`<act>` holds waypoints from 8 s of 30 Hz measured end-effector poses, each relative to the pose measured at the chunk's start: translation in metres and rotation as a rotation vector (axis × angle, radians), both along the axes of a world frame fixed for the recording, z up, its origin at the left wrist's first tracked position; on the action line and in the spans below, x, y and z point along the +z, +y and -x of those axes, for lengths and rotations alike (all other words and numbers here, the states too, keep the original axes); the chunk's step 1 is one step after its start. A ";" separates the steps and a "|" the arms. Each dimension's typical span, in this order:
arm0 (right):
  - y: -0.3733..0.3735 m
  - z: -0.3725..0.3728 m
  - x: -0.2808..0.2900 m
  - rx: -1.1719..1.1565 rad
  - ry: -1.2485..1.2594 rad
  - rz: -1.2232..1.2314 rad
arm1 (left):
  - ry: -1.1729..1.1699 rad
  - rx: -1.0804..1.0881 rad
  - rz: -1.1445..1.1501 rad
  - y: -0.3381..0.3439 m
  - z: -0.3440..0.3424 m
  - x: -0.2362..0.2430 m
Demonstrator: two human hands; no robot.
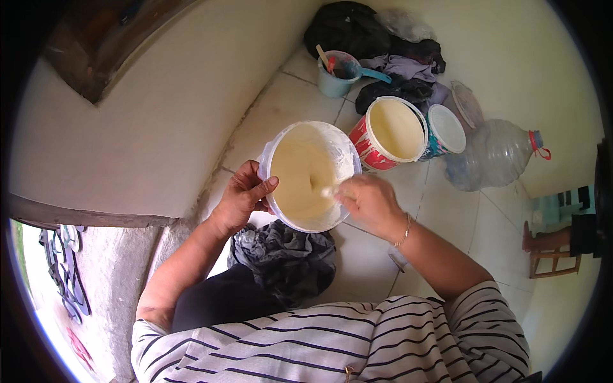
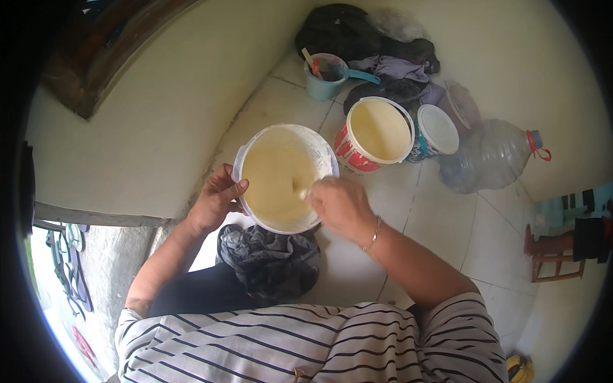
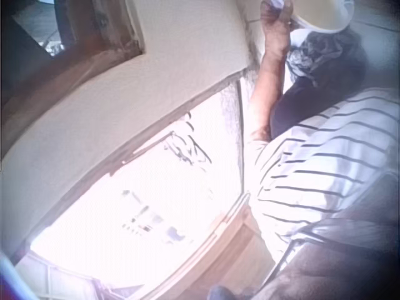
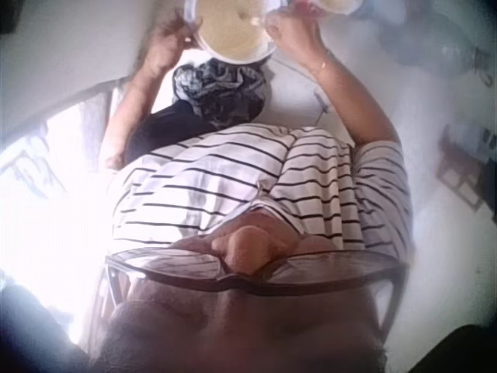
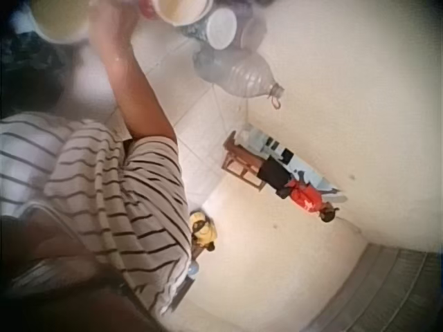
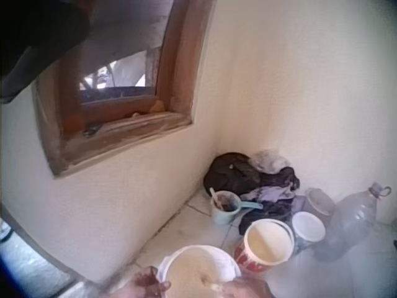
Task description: The person mixes white paint in a bucket with a wooden stick, pours water from a large plastic jug into another container, and then stirs pink paint in a smaller bucket before cleaning a paintbrush with a cloth and looking through a plastic bag for sandpaper.
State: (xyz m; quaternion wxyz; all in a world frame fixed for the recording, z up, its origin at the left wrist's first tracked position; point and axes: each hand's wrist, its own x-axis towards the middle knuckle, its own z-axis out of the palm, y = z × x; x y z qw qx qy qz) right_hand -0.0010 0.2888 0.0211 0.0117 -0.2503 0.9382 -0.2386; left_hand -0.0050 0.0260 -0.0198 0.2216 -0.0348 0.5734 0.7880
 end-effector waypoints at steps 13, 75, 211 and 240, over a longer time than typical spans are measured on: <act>-0.018 -0.006 -0.004 0.057 -0.018 -0.012 | -0.003 0.049 -0.051 -0.025 -0.003 -0.014; -0.042 0.046 0.087 0.131 0.446 -0.103 | 0.189 0.369 -0.138 -0.018 0.003 0.025; -0.053 0.228 -0.079 -0.036 0.023 0.121 | -0.302 0.096 -0.037 -0.082 -0.014 -0.037; 0.009 0.129 0.079 -0.201 -0.738 1.510 | -0.141 0.147 0.324 -0.086 -0.011 -0.010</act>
